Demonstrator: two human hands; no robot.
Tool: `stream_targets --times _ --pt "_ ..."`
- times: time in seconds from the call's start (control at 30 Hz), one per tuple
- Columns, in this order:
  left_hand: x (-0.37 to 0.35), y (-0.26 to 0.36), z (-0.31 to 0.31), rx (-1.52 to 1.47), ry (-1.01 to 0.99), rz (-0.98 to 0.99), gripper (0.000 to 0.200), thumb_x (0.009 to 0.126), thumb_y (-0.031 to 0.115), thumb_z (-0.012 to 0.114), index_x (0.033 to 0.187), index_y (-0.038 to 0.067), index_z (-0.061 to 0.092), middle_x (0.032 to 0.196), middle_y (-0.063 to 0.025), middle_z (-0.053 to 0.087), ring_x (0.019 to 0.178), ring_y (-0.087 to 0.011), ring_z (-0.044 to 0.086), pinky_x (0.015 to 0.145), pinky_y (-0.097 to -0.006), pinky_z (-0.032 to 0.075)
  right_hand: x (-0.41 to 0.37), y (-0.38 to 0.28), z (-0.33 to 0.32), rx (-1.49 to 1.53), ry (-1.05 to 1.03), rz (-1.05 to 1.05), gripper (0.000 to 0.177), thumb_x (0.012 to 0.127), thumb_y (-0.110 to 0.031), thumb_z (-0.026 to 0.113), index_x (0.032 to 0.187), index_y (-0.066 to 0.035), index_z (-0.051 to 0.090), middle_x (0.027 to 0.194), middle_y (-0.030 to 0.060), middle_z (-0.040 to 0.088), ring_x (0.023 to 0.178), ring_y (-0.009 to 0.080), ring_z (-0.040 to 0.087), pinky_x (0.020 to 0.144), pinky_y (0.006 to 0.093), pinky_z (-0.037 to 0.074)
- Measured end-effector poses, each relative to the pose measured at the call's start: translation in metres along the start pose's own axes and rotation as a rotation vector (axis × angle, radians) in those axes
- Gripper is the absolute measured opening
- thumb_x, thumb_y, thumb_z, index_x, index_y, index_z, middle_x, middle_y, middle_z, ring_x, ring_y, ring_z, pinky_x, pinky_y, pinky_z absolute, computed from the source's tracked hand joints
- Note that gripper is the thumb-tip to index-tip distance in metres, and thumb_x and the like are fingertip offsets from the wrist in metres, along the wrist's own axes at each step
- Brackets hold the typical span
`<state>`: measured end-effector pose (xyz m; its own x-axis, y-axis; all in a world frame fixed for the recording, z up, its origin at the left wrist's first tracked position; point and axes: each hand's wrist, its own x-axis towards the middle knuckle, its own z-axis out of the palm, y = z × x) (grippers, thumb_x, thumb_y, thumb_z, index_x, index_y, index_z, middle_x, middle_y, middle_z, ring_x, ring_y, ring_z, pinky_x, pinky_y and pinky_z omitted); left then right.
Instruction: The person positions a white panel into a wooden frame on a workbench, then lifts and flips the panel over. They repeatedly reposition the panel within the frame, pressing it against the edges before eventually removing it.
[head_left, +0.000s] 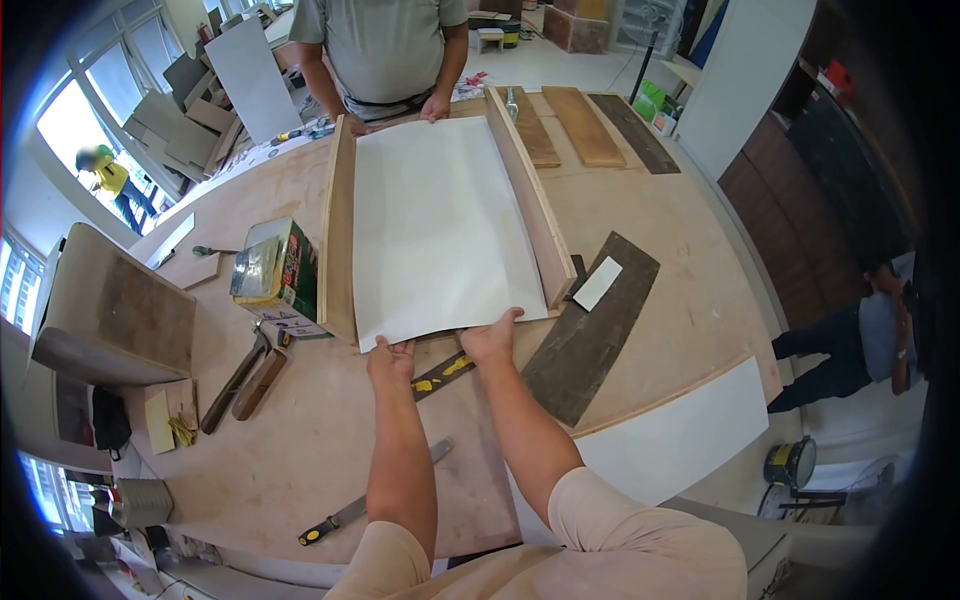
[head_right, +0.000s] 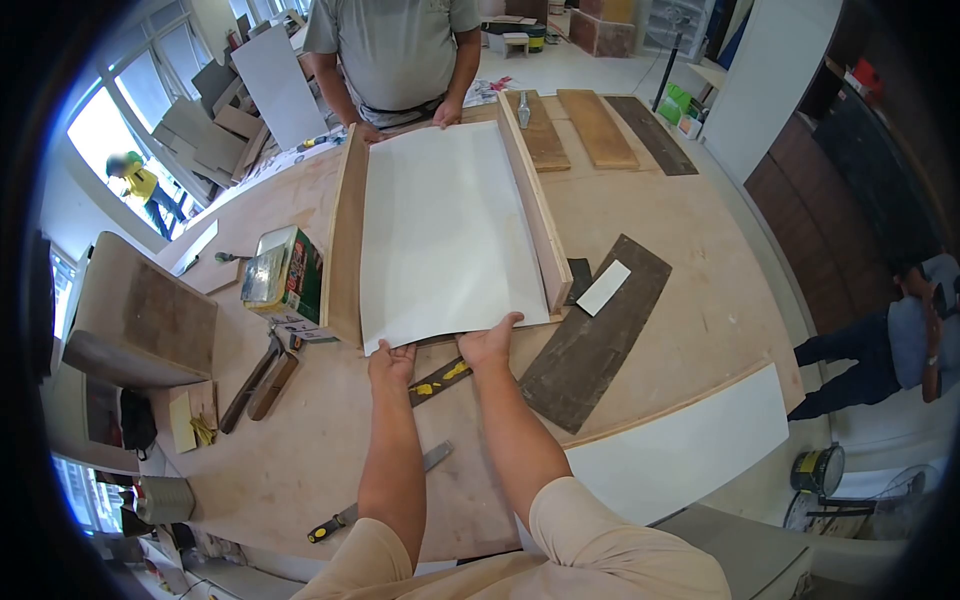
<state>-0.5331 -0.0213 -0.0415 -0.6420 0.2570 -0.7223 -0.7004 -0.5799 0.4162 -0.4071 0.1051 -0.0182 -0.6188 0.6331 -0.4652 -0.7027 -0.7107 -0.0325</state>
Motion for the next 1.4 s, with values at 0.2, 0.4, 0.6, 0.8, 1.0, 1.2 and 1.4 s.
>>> stream_targets --times 0.2,0.4,0.6,0.8,1.0,1.2,1.4 --pt "-0.004 -0.001 0.000 -0.010 -0.018 0.032 0.033 0.106 0.022 0.036 0.133 0.003 0.040 0.133 -0.0156 0.050 0.120 -0.0353 0.054 0.107 -0.0570 0.038 -0.002 0.004 0.006 -0.025 0.046 -0.024 0.080 0.091 -0.077 0.020 0.146 -0.021 0.039 0.149 0.0028 0.042 0.136 0.0291 0.038 0.111 0.0515 0.030" --pt "-0.008 -0.001 0.000 -0.021 -0.043 0.045 0.036 0.106 0.021 0.037 0.136 0.003 0.038 0.132 -0.0148 0.051 0.119 -0.0349 0.054 0.107 -0.0575 0.038 -0.001 0.000 0.008 0.013 0.027 -0.027 0.072 0.096 -0.069 0.024 0.144 -0.018 0.042 0.145 0.0047 0.046 0.131 0.0298 0.042 0.109 0.0482 0.033" --pt "-0.025 0.004 -0.007 0.138 -0.150 0.150 0.035 0.102 0.010 0.045 0.135 0.003 0.040 0.129 -0.0151 0.051 0.117 -0.0326 0.054 0.104 -0.0566 0.041 0.009 0.001 -0.010 -0.473 0.224 -0.324 0.038 0.096 -0.022 0.058 0.131 -0.010 0.051 0.123 0.0088 0.059 0.106 0.0257 0.059 0.085 0.0403 0.051" --pt "-0.022 0.000 -0.006 0.237 -0.154 0.338 0.036 0.096 0.003 0.050 0.132 0.002 0.045 0.122 -0.0143 0.055 0.109 -0.0302 0.058 0.093 -0.0496 0.052 0.007 -0.013 -0.020 -0.752 0.305 -0.641 0.028 0.086 0.002 0.061 0.113 0.002 0.057 0.103 0.0078 0.064 0.087 0.0184 0.061 0.069 0.0352 0.049" --pt "-0.033 -0.003 0.001 0.452 -0.066 0.431 0.033 0.093 -0.001 0.050 0.126 0.000 0.052 0.118 -0.0142 0.058 0.101 -0.0287 0.062 0.083 -0.0446 0.057 0.010 -0.017 -0.039 -1.035 0.299 -0.686 0.024 0.084 0.001 0.063 0.107 0.006 0.060 0.096 0.0109 0.064 0.079 0.0180 0.061 0.067 0.0317 0.048" --pt "-0.030 0.004 0.003 0.569 -0.127 0.485 0.031 0.091 0.000 0.053 0.121 -0.003 0.055 0.109 -0.0148 0.061 0.095 -0.0270 0.063 0.077 -0.0416 0.058 0.010 -0.018 -0.036 -1.286 0.288 -0.813 0.020 0.083 -0.002 0.063 0.100 0.008 0.061 0.091 0.0112 0.066 0.079 0.0182 0.062 0.069 0.0306 0.048" --pt "-0.025 0.004 -0.005 0.549 -0.153 0.448 0.026 0.089 0.000 0.055 0.115 -0.003 0.057 0.102 -0.0151 0.062 0.080 -0.0221 0.063 0.064 -0.0339 0.055 0.007 -0.021 -0.035 -1.322 0.295 -0.758 0.022 0.082 -0.005 0.064 0.099 0.008 0.061 0.089 0.0137 0.067 0.079 0.0216 0.064 0.067 0.0340 0.050"
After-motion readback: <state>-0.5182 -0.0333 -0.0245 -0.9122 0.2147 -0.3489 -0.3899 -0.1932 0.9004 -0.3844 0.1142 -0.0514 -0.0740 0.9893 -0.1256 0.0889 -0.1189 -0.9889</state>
